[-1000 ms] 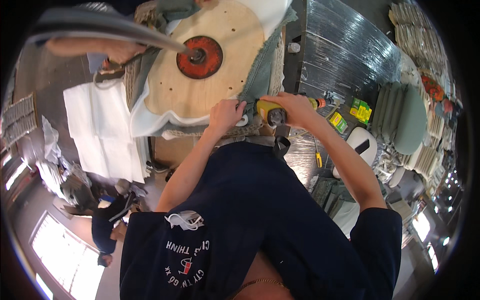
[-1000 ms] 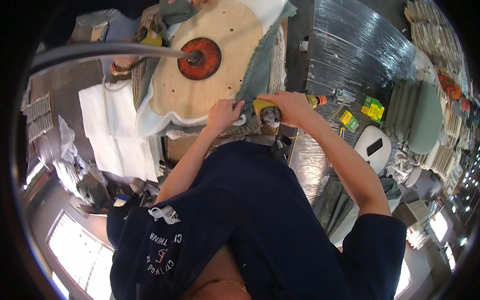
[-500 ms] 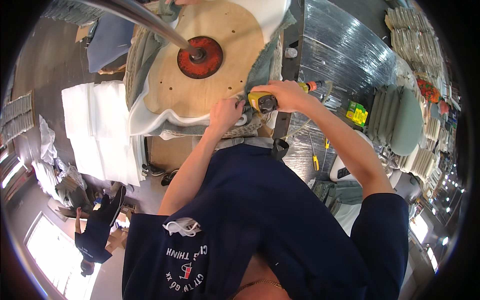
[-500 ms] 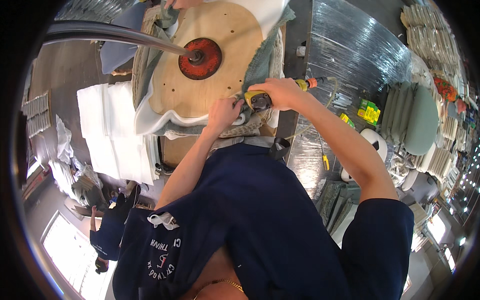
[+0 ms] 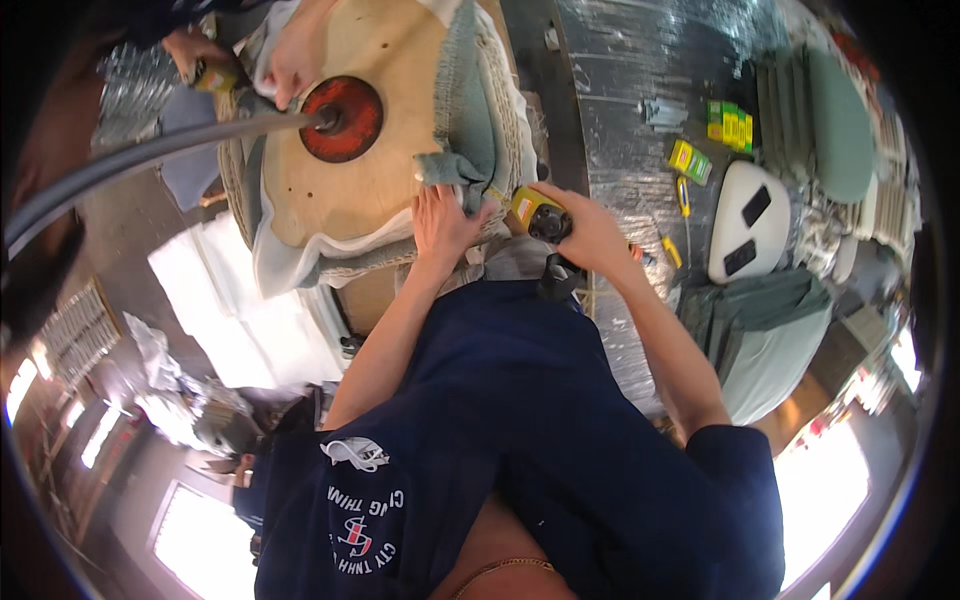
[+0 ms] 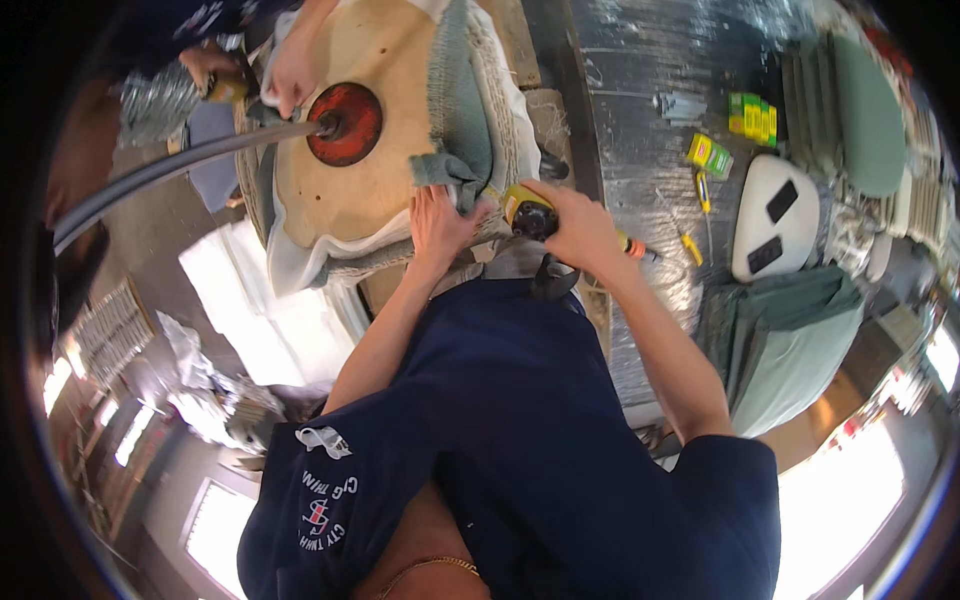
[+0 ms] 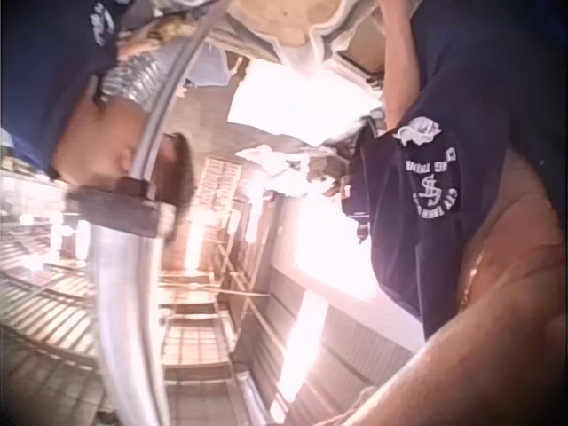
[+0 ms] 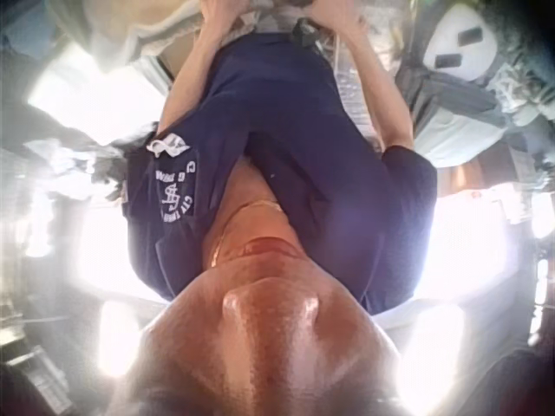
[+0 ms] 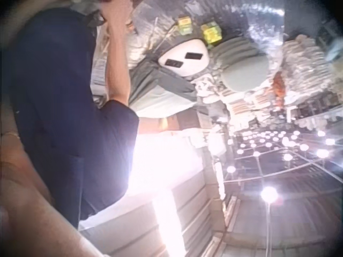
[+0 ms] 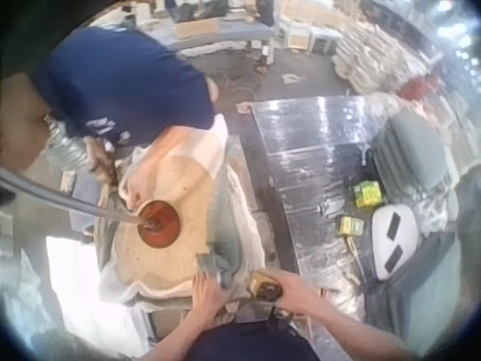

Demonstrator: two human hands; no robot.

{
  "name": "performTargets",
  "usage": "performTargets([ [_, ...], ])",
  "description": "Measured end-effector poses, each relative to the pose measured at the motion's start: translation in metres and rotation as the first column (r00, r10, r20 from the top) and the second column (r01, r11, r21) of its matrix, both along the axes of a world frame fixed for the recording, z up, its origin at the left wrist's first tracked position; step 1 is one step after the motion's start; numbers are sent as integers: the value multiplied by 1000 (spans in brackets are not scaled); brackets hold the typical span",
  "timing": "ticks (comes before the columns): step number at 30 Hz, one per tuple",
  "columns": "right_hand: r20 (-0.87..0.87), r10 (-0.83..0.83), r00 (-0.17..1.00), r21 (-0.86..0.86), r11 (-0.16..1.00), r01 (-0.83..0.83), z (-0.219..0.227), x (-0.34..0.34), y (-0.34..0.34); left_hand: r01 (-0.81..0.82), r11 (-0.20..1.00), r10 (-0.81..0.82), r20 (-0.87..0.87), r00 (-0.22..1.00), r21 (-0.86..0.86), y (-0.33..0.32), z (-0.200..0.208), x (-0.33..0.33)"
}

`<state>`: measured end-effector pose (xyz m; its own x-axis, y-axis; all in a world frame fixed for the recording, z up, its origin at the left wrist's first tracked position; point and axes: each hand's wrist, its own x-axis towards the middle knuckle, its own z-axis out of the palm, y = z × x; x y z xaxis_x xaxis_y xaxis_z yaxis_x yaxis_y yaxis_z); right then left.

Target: The person uses a pneumatic staple gun to attach green fabric to the underside of a cushion base, working alongside a coworker. They repeatedly staple the fabric edges, flip the cushion, and place white foam padding on top before continuing to staple the fabric around the perimeter.

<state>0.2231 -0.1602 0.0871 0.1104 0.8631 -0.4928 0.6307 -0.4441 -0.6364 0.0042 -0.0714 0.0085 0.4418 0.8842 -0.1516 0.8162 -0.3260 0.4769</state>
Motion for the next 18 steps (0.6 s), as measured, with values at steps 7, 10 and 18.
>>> performTargets([
  [7, -184, -562, 807, -50, 825, 563, -33, -85, -65, 124, 965, -68, -238, 969, 232, 28, -18, 19],
  [10, -110, -652, 750, 13, 753, 657, -44, -109, -69, 156, 979, -133, -161, 978, 135, 45, -19, 32],
  [18, -255, -822, 510, 117, 497, 860, -49, -143, -71, 392, 907, -390, -43, 920, 155, 65, -31, 33],
])
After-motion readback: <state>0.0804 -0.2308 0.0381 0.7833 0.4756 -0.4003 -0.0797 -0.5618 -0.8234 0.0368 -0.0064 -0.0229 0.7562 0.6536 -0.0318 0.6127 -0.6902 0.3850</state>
